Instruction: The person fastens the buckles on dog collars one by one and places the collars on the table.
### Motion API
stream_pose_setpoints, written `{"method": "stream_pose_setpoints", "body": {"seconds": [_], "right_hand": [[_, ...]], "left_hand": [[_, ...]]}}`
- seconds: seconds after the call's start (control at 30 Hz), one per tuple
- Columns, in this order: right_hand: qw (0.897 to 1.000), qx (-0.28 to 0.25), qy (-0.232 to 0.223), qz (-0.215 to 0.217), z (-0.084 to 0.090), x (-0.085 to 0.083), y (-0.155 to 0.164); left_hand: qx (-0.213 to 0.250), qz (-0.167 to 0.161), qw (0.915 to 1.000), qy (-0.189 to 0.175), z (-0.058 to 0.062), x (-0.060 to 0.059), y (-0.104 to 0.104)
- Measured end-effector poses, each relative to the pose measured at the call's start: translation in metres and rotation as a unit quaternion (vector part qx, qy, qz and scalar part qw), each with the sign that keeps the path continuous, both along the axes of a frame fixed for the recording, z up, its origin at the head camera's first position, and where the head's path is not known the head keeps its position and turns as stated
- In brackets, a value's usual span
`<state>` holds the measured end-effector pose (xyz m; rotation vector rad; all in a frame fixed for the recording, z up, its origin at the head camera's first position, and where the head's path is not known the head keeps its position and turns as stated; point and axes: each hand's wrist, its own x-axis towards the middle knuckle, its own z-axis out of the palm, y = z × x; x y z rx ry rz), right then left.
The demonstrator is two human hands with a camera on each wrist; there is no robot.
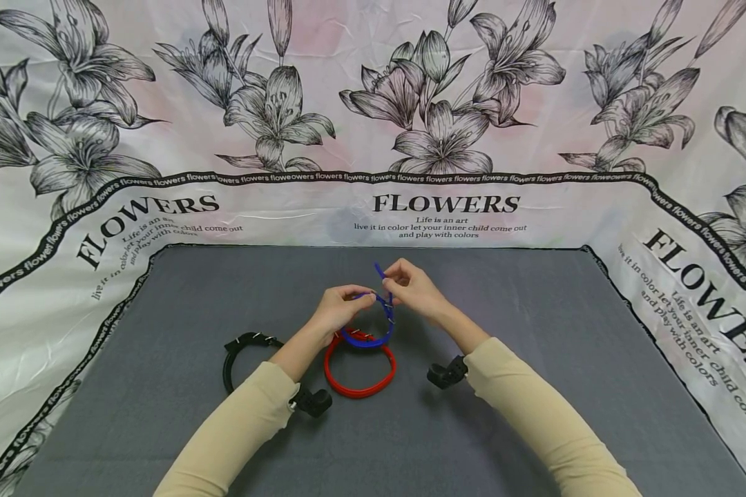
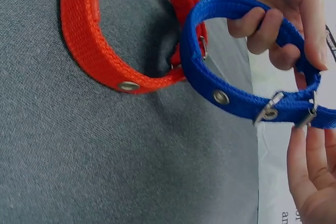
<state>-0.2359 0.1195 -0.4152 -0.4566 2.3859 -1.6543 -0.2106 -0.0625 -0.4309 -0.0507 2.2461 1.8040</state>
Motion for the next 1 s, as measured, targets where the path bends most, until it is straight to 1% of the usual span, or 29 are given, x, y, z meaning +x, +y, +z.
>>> {"method": "stream_pose_setpoints", "body": {"seconds": [0.13,0.33,0.57,0.7,0.9,0.93,1.0], "right_hand": [[1.0,0.011,0.005,0.007,0.002,0.0,0.003],[0.998,0.055,0.019,0.026,0.006,0.001,0.008],[0.993,0.103,0.029,0.048,0.01,0.001,0.012],[0.991,0.117,0.03,0.059,0.011,0.001,0.014],[0.985,0.148,0.028,0.078,0.013,-0.001,0.016],[0.985,0.149,0.028,0.084,0.013,-0.001,0.017],[0.984,0.151,0.021,0.093,0.023,0.005,0.016]], "left_hand": [[-0.007,0.007,0.9999,0.006,0.0,0.0,0.0],[-0.013,0.004,0.9999,0.01,0.0,-0.001,0.0],[-0.006,-0.006,0.9999,0.015,-0.002,-0.002,0.0],[-0.003,-0.006,0.9999,0.016,-0.002,-0.002,-0.001],[-0.009,-0.008,0.9998,0.014,-0.001,-0.003,-0.002],[-0.009,-0.009,0.9998,0.014,-0.001,-0.003,-0.002],[-0.009,-0.011,0.9998,0.014,0.0,-0.002,-0.003]]}}
